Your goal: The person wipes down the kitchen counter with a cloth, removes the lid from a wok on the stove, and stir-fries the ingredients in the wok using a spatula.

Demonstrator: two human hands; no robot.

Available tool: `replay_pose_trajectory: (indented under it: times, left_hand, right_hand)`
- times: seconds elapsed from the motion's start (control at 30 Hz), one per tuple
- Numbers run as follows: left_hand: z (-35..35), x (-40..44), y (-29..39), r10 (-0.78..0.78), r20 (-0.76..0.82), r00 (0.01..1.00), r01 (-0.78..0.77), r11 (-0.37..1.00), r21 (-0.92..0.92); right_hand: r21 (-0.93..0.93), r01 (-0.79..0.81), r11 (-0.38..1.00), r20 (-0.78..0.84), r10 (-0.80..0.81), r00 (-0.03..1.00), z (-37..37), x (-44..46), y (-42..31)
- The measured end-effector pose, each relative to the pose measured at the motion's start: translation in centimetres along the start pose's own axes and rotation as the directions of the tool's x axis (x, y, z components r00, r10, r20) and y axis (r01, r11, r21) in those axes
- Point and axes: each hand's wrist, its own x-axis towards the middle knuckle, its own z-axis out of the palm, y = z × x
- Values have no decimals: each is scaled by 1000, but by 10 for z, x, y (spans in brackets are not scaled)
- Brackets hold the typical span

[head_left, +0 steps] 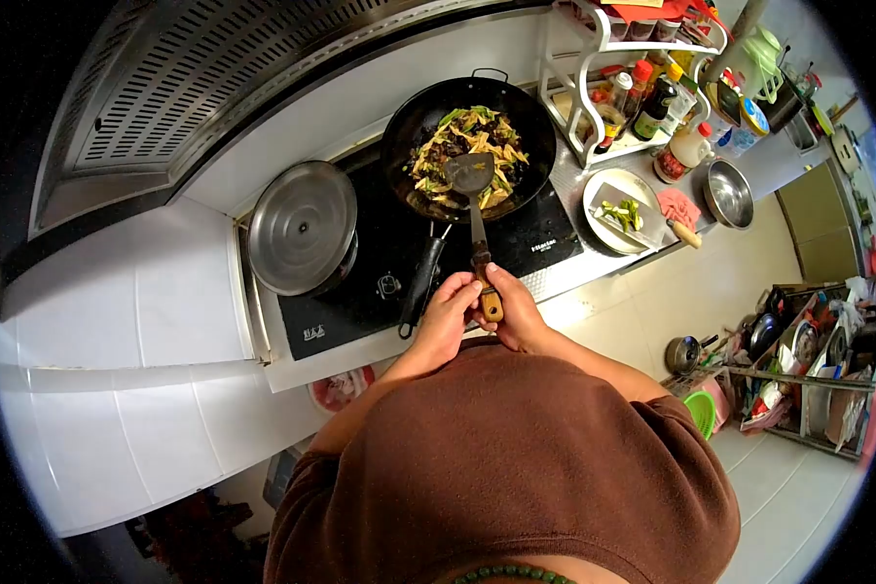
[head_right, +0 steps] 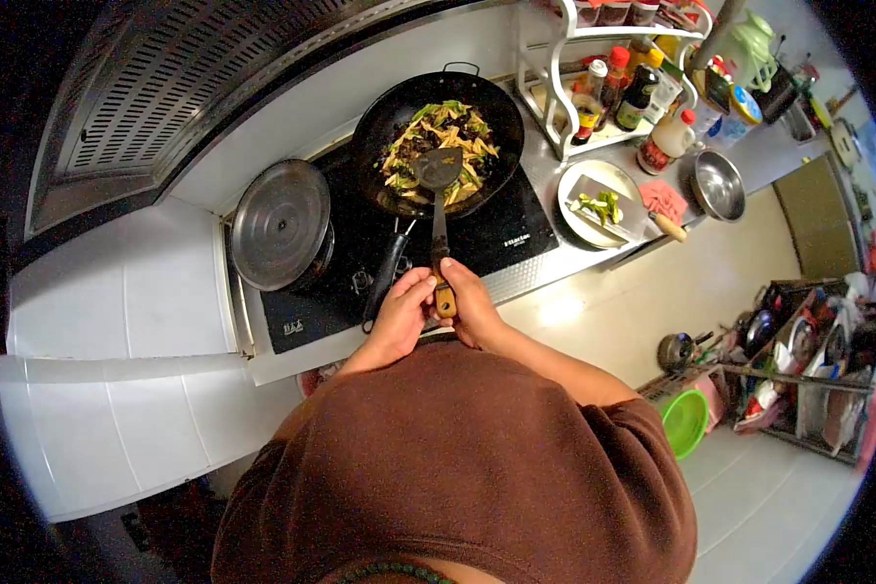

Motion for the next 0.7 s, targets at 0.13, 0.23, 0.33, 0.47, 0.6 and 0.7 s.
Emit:
replay_pose_trajectory:
  times: [0.13,0.23,0.33,0.47,0.6,0.7]
  left_hand:
    - [1,0,-3,27,9,1000,-27,999,46]
    - [2,0,-5,30,13,999,-31,998,50]
    - [4,-1,-7,25,32,999,-26,999,38]
    - [3,-1,-11,48,26,998,-49,997,52]
    - [6,-3,-11,37,13,999,-38,998,56]
    - [9,-3,-11,37,5,999,-37,998,58]
  right_hand:
    - [1,-3,1000,23,3,1000,-2,0,-1]
    - [22,16,1000,33,-17,999,-3,-2,-2]
    - [23,37,999,27,-37,999,-3,-4,-1]
    - [-7,42,999,31,-42,999,-6,-6,0]
    - [-13,44,999,28,-44,999,-7,-7,1]
    - [-23,50,998,30,-50,998,-9,-8,1]
